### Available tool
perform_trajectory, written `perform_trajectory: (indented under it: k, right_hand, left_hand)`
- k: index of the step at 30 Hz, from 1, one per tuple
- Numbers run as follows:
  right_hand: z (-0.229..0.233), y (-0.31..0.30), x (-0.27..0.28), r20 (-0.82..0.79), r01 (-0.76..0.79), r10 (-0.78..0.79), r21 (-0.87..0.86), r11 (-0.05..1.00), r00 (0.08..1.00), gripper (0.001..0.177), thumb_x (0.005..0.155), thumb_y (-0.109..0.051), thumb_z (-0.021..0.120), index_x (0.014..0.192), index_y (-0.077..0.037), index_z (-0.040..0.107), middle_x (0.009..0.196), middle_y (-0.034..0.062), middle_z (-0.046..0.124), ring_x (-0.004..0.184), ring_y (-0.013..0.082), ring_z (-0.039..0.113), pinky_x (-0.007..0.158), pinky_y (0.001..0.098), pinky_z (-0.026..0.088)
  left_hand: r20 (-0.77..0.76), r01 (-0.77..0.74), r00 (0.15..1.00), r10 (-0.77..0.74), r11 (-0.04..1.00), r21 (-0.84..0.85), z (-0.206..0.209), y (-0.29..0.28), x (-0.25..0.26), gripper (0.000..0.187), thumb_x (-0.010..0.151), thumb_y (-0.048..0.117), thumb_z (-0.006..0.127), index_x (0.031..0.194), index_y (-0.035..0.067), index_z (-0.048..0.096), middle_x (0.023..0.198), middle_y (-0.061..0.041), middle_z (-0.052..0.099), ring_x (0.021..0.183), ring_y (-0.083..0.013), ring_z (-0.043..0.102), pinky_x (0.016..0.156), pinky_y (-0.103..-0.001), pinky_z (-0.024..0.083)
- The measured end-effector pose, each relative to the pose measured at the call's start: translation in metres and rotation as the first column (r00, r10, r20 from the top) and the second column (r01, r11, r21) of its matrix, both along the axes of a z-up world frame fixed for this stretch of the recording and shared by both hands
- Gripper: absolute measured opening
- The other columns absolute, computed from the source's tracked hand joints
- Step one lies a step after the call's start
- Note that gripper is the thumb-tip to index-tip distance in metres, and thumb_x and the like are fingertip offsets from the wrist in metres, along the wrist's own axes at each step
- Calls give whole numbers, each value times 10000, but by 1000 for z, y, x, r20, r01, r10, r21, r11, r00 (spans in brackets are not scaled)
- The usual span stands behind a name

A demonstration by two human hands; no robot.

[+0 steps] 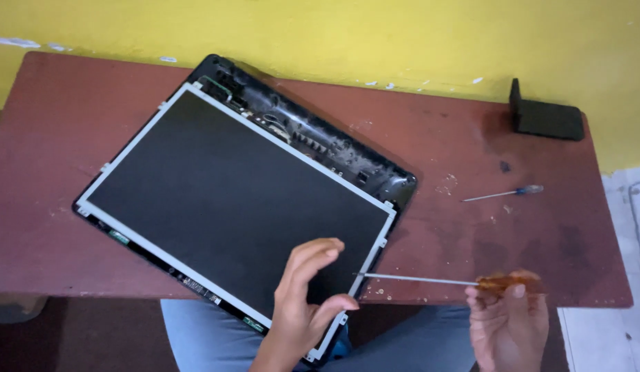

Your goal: Using a screwdriver to disassemble or repair a laptop screen assembly on a workbench.

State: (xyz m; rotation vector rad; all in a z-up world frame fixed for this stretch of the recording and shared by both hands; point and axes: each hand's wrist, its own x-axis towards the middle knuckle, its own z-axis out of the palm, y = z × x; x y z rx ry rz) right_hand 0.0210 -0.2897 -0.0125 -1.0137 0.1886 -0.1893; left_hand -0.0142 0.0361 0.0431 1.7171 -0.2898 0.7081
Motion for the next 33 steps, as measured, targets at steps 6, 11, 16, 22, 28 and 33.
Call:
perform_trajectory:
  k: [6, 11, 16, 22, 28, 33]
  right_hand:
    - [39, 1, 14, 179, 128, -92, -204, 971, 980, 296, 1092, -259, 680, 1358, -205, 563, 1095, 94, 725, 872, 246, 749, 823, 434, 682]
    - [71, 6, 40, 254, 221, -118, -426, 877, 960, 291, 1111, -274, 651, 1342, -222, 482, 1099, 36, 605, 901, 237, 700, 747, 442, 672]
    - [97, 18, 60, 333, 270, -98, -523, 808, 938, 356, 993, -96, 681, 1290, -96, 484, 950, 146, 548, 746, 253, 625, 674, 446, 661]
    - [101, 22, 75, 337, 254, 26, -756, 603, 941, 487, 922, -148, 766, 1337, -53, 528, 1297, 88, 591, 1004, 152, 639, 856, 243, 542]
    - [121, 45, 78, 314, 111, 246, -794, 598, 917, 381, 965, -49, 709, 1295, -25, 521, 1219, 124, 573, 988, 210, 677, 790, 387, 726]
    - [114, 42, 85, 300, 157, 207, -842, 516, 931, 410, 954, -76, 750, 1307, -23, 546, 1273, 101, 599, 981, 130, 609, 817, 216, 523]
  left_hand:
    - [-275, -33, 931, 239, 807, 589, -23, -2, 11, 716, 914, 514, 725, 1427, 64, 508, 1490, -183, 453, 1449, -419, 394, 1188, -632, 309]
    - [-266, -13, 916, 299, 685, 728, -24, -6, 14, 666, 947, 555, 652, 1433, 117, 530, 1569, -206, 402, 1499, -417, 329, 1191, -619, 274]
    - [-199, -40, 921, 334, 591, 806, -26, -8, 14, 598, 1002, 574, 527, 1485, 221, 534, 1591, -217, 389, 1499, -411, 335, 1186, -588, 286]
    - [-193, -58, 909, 371, 570, 820, -25, -12, 15, 503, 980, 559, 540, 1431, 339, 580, 1583, -216, 400, 1495, -412, 343, 1170, -586, 296]
    - [-299, -11, 877, 376, 638, 770, -18, -17, 18, 523, 886, 452, 664, 1389, 318, 608, 1586, -216, 366, 1513, -419, 276, 1173, -607, 239]
    - [-257, -28, 884, 389, 595, 804, -19, -16, 16, 514, 914, 493, 620, 1401, 332, 599, 1593, -218, 376, 1511, -412, 301, 1166, -594, 269]
